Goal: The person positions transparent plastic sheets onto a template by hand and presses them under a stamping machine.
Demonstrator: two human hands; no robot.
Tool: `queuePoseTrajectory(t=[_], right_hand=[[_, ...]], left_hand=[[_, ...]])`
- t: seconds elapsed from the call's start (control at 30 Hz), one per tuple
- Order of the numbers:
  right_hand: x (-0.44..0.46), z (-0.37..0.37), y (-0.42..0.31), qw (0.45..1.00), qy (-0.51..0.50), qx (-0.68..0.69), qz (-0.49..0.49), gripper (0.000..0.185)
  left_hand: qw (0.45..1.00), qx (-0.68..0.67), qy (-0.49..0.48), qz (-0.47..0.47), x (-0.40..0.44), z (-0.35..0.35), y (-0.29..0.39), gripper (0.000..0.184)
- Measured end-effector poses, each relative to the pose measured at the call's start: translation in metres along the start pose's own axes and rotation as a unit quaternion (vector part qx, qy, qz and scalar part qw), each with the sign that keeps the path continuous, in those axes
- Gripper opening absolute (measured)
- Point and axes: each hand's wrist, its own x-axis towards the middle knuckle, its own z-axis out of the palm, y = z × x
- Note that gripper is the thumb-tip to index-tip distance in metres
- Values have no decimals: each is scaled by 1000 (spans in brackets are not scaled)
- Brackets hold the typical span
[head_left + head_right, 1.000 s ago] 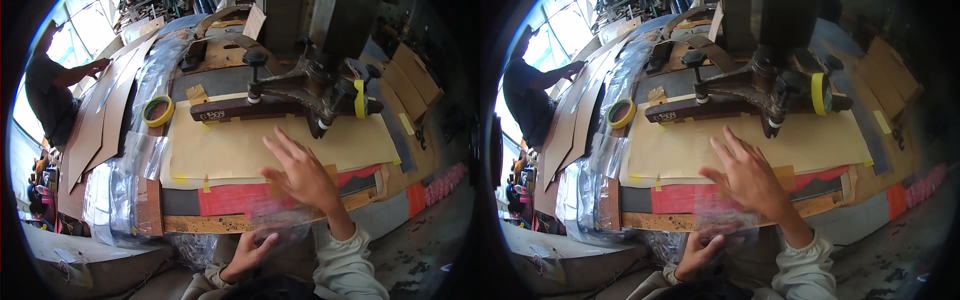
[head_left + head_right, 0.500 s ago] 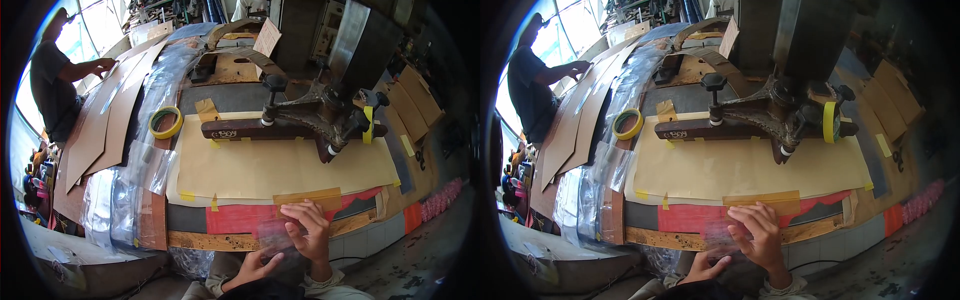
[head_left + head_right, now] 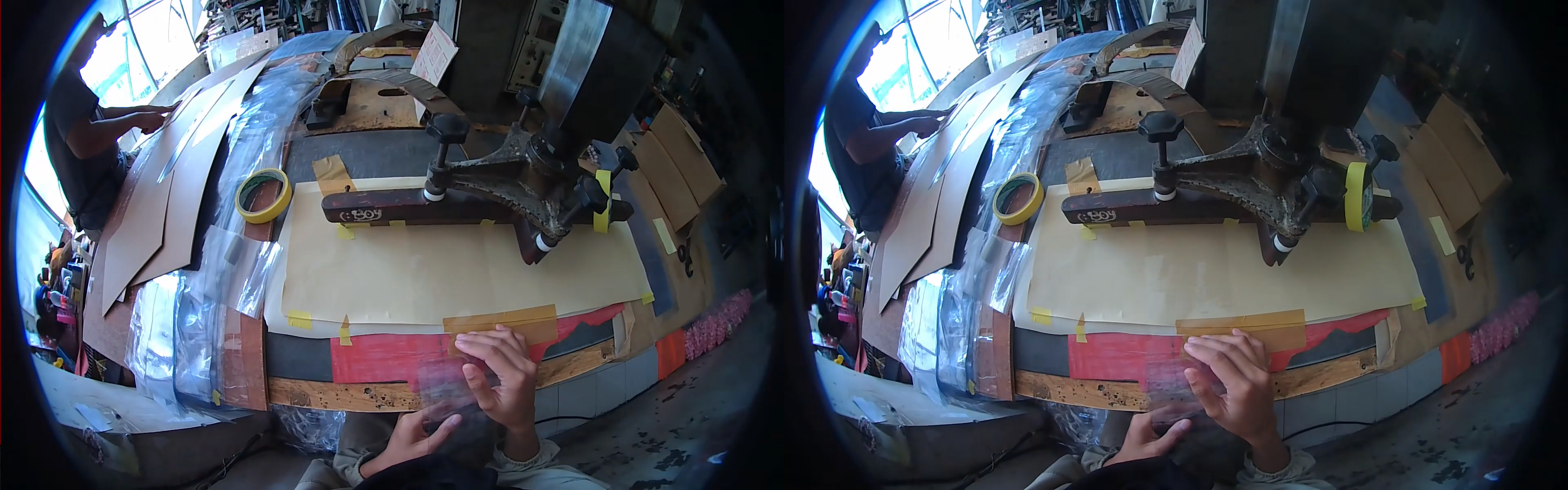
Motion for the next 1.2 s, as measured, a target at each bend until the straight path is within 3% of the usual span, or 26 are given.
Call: queuePoseTrajectory(t=[0.73,0.83,1.2], right_hand=[[-1,0,2,1000,-8,-3,-9,22],[-1,0,2,1000,-7,-2,-8,22],[0,0,1,1000,-1,0,-11,21]], left_hand=[[998,29,11,47,3,1,11,28],[999,32,0,-4,1,0,17,26],[1000,24,10,-13,1,2,18,29]])
